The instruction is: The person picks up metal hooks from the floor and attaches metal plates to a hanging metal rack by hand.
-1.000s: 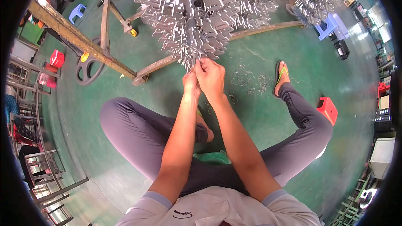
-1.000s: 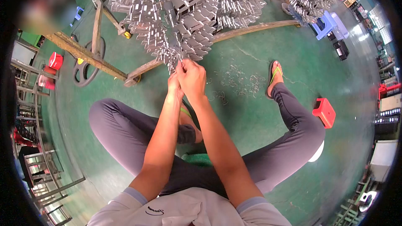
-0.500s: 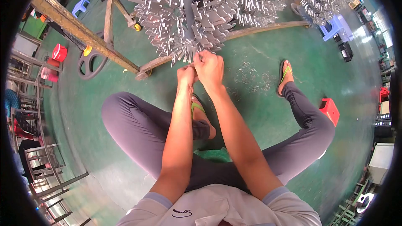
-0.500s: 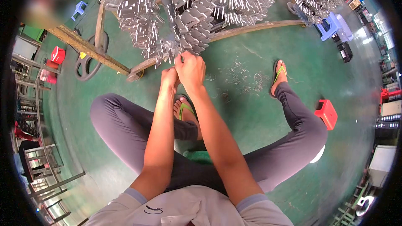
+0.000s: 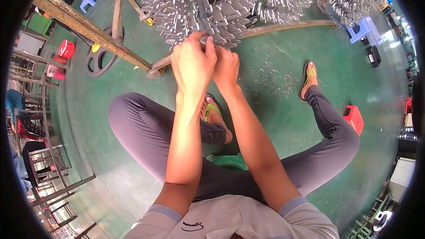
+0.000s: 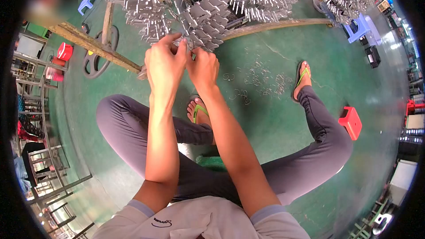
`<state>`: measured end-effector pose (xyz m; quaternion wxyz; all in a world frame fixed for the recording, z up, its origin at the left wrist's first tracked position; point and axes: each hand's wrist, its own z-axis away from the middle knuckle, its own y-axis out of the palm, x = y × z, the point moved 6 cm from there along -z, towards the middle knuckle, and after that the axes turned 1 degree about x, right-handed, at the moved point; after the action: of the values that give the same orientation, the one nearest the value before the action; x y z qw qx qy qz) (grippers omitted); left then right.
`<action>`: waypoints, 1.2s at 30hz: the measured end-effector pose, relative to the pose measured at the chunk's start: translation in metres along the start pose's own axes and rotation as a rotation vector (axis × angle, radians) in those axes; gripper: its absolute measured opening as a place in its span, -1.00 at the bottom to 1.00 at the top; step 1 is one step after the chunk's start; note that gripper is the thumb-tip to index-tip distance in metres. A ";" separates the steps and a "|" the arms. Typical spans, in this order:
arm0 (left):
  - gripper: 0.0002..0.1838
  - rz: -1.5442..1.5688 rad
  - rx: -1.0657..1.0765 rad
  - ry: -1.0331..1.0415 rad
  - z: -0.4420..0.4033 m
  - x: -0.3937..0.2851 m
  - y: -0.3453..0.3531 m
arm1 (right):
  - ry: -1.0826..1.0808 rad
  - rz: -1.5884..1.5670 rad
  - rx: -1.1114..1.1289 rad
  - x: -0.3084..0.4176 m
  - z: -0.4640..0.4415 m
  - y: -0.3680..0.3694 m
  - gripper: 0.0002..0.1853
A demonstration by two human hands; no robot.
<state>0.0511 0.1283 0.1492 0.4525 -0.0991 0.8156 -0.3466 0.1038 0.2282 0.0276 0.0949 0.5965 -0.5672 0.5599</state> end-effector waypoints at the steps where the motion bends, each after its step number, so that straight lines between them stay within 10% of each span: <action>1: -0.70 -0.044 0.022 -0.007 -0.001 0.004 0.008 | -0.001 0.015 -0.007 0.000 0.002 -0.002 -0.81; 36: -0.77 -0.230 -0.176 0.008 -0.024 0.044 0.024 | -0.057 -0.118 -0.018 0.029 -0.012 -0.035 -0.81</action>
<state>0.0103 0.1366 0.1118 0.3963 -0.2300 0.8279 -0.3235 0.1166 0.2325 0.0728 0.1167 0.6438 -0.5384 0.5311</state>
